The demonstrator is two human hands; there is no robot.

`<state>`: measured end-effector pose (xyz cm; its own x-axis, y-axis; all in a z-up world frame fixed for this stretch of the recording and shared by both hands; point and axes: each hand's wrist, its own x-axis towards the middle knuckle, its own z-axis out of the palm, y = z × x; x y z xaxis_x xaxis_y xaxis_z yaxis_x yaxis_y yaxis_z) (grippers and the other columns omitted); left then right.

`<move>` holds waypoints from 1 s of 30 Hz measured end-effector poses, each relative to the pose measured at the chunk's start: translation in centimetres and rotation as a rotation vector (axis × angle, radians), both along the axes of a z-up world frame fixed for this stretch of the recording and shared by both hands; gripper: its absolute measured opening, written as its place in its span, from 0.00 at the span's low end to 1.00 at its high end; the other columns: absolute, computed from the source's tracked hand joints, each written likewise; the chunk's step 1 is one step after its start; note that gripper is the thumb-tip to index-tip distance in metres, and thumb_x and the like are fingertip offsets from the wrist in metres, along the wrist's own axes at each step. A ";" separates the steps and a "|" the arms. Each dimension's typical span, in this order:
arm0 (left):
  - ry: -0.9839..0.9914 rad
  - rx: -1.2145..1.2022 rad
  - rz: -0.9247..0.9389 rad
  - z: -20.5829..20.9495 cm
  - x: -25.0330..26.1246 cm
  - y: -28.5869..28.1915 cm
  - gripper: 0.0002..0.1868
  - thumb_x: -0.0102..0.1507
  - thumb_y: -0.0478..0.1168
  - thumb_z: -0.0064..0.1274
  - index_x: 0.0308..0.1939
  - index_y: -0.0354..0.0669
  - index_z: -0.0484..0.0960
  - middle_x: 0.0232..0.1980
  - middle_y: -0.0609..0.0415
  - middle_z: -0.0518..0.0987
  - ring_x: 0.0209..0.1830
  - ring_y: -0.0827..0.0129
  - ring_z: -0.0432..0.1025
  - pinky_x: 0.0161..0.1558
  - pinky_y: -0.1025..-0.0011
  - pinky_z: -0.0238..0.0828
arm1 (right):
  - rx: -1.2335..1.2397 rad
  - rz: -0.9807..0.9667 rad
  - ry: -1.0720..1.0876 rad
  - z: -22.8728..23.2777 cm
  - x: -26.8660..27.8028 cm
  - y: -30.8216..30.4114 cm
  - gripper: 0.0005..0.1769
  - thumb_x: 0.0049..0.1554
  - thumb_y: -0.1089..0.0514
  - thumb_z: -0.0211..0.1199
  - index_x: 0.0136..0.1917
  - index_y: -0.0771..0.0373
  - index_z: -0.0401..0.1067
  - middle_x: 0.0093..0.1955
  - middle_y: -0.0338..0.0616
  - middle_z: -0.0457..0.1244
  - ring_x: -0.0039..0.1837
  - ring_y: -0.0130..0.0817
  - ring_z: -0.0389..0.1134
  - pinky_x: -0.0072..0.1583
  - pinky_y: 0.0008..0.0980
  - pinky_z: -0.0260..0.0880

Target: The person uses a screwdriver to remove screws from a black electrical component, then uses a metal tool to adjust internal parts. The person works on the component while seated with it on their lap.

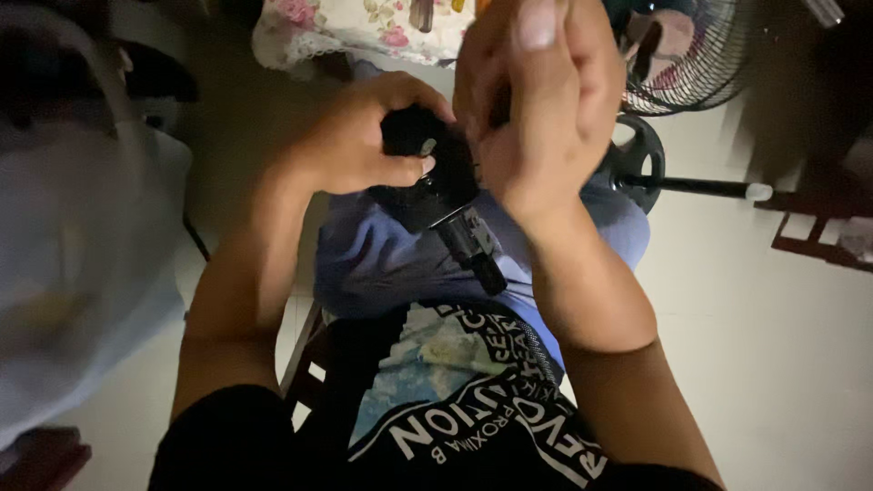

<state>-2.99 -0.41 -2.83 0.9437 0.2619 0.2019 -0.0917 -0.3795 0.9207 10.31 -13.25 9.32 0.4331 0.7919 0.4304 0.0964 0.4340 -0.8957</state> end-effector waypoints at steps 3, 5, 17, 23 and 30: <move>0.125 -0.068 0.057 0.4 0.0 0.4 0.25 0.55 0.39 0.66 0.56 0.49 0.78 0.49 0.56 0.80 0.51 0.69 0.77 0.54 0.68 0.75 | 0.078 0.027 0.051 -0.1 0.8 1.0 0.23 0.74 0.49 0.48 0.41 0.64 0.55 0.26 0.44 0.52 0.25 0.26 0.50 0.30 0.26 0.51; 0.032 -0.066 0.030 0.3 -0.1 0.2 0.26 0.56 0.39 0.66 0.58 0.48 0.76 0.50 0.56 0.80 0.51 0.68 0.77 0.55 0.68 0.75 | 0.033 0.045 0.082 -0.4 1.1 1.1 0.22 0.73 0.50 0.50 0.41 0.65 0.56 0.26 0.43 0.51 0.25 0.26 0.50 0.30 0.26 0.50; -0.157 0.036 -0.014 0.4 -0.7 0.3 0.23 0.57 0.35 0.63 0.56 0.45 0.81 0.61 0.53 0.78 0.64 0.59 0.74 0.66 0.62 0.70 | 0.024 0.472 0.302 -1.2 3.3 0.4 0.12 0.68 0.57 0.54 0.49 0.62 0.52 0.28 0.42 0.51 0.25 0.25 0.47 0.30 0.27 0.51; -0.178 0.266 0.040 2.0 -0.7 0.0 0.20 0.56 0.36 0.62 0.52 0.43 0.82 0.58 0.49 0.79 0.64 0.52 0.73 0.65 0.58 0.69 | -0.073 0.606 0.206 -0.3 4.5 0.6 0.14 0.69 0.57 0.54 0.46 0.62 0.54 0.32 0.44 0.55 0.30 0.28 0.54 0.34 0.27 0.58; -0.134 0.276 0.159 2.8 0.2 -1.7 0.09 0.63 0.40 0.65 0.42 0.41 0.83 0.46 0.48 0.80 0.47 0.53 0.77 0.48 0.60 0.74 | -0.023 0.583 -0.046 -0.7 4.1 0.7 0.17 0.73 0.54 0.56 0.46 0.63 0.57 0.37 0.45 0.58 0.37 0.30 0.58 0.42 0.27 0.60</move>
